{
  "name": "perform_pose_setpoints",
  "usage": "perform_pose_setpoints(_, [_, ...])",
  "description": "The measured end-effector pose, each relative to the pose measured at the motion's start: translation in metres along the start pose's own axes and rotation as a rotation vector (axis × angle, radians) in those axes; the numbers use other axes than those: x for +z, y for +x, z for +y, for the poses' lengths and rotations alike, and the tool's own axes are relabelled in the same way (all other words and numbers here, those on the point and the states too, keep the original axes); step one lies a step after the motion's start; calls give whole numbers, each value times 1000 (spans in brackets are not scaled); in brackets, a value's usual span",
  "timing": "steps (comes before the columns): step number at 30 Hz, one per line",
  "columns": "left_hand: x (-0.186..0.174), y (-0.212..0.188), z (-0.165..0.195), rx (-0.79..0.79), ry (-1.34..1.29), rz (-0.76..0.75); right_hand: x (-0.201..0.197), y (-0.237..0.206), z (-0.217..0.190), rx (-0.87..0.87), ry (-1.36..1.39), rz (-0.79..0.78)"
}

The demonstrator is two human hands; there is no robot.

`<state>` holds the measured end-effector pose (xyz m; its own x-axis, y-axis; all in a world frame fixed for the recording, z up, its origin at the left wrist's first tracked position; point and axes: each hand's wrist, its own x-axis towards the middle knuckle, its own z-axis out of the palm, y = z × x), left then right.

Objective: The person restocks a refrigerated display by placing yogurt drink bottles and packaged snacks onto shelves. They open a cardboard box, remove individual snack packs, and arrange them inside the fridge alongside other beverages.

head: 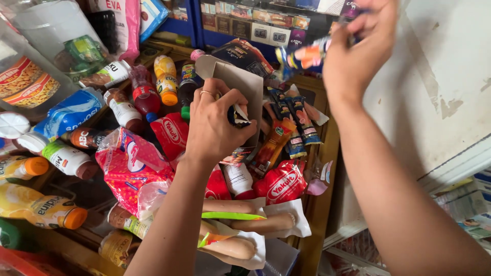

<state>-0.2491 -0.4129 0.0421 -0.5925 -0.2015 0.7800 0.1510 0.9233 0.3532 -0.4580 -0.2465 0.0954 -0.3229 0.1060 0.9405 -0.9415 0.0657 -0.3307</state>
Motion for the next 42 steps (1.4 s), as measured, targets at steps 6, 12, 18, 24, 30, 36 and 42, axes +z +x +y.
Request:
perform_pose_setpoints(6, [0, 1, 0, 7, 8, 11, 15, 14, -23, 146, 317, 24])
perform_pose_setpoints(12, [-3, -1, 2, 4, 4, 28, 35, -42, -62, -44, 199, -295])
perform_pose_setpoints(18, [-2, -2, 3, -8, 2, 31, 38, -59, -69, 118, 113, -646])
perform_pose_setpoints(24, [-3, -2, 2, -31, 13, 16, 34, -72, -62, -4, 119, -711])
perform_pose_setpoints(30, [-3, -3, 4, -16, 21, 38, 28, -64, -48, 649, 266, -701])
perform_pose_setpoints(36, [-4, -2, 4, -11, -3, 38, 34, -61, 1, 886, -68, -549])
perform_pose_setpoints(42, [-2, 0, 3, -33, -2, 33, 43, -98, 63, 763, -427, -793])
